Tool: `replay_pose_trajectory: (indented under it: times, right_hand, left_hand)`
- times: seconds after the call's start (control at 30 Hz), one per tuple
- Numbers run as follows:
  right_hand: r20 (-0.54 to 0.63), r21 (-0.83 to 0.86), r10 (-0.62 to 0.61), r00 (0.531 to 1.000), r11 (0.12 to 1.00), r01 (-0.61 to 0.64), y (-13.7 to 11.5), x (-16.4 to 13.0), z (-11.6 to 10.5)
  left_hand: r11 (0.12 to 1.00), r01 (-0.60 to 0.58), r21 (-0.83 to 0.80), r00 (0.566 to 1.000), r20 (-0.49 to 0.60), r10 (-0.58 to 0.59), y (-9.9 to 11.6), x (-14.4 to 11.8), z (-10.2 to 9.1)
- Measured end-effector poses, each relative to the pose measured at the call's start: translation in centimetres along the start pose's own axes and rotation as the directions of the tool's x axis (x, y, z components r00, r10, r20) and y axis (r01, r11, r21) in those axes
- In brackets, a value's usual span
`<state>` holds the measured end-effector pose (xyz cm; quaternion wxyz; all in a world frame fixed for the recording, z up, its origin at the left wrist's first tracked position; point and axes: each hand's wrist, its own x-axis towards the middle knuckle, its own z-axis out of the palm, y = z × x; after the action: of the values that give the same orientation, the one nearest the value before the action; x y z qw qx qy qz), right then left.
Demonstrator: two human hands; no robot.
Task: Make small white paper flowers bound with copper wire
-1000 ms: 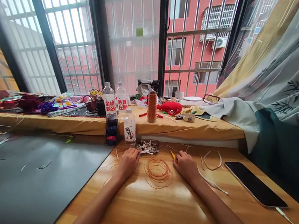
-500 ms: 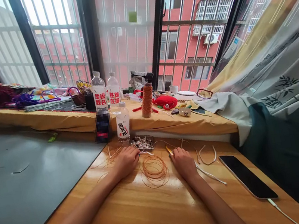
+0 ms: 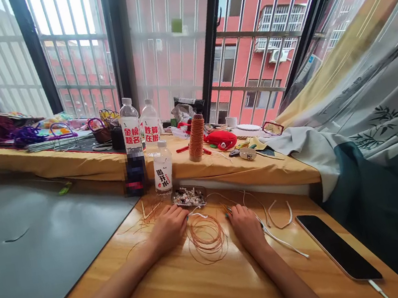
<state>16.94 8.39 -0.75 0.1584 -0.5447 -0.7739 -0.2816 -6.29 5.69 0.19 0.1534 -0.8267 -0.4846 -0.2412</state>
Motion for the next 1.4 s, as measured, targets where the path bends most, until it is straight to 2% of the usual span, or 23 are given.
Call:
replay_pose_trajectory:
  times: [0.13, 0.3, 0.37, 0.53, 0.8, 1.07, 1.23, 1.4]
  right_hand:
    - [-0.128, 0.07, 0.059, 0.99, 0.996, -0.051, -0.2, 0.0, -0.1]
    - [-0.245, 0.325, 0.05, 0.968, 0.945, 0.034, -0.2, -0.1, -0.1]
    - [-0.249, 0.356, 0.033, 0.968, 0.933, 0.059, 0.0, 0.0, 0.1]
    - [-0.209, 0.309, 0.048, 0.977, 0.951, 0.02, 0.2, 0.2, 0.1]
    - [-0.163, 0.255, -0.009, 0.987, 0.966, 0.051, 0.2, 0.1, 0.2]
    - [-0.135, 0.202, -0.056, 0.989, 0.976, 0.083, -0.1, -0.1, -0.5]
    - [-0.15, 0.192, -0.084, 0.985, 0.975, 0.112, -0.6, 0.0, -0.9]
    - [-0.16, 0.208, -0.075, 0.984, 0.972, 0.108, -0.7, 0.2, -0.9]
  left_hand:
    - [1.0, -0.004, -0.026, 1.0, -0.001, 0.004, 0.1, 0.0, 0.0]
    - [0.997, -0.037, -0.073, 0.999, 0.006, 0.038, 0.3, 0.1, -0.3]
    - [0.995, -0.06, -0.078, 0.998, 0.022, 0.062, 0.3, 0.0, -0.3]
    - [0.996, -0.052, -0.068, 0.998, 0.02, 0.054, 0.5, -0.4, 0.2]
    - [0.991, -0.121, -0.065, 0.989, -0.095, 0.114, 1.2, -0.6, 0.4]
    - [0.986, -0.149, -0.076, 0.983, -0.119, 0.139, 1.2, -1.0, 0.5]
    - [0.992, -0.105, -0.071, 0.985, -0.143, 0.094, 1.2, -0.7, 0.3]
    - [0.997, -0.054, -0.057, 0.992, -0.115, 0.047, 1.0, -0.5, 0.2]
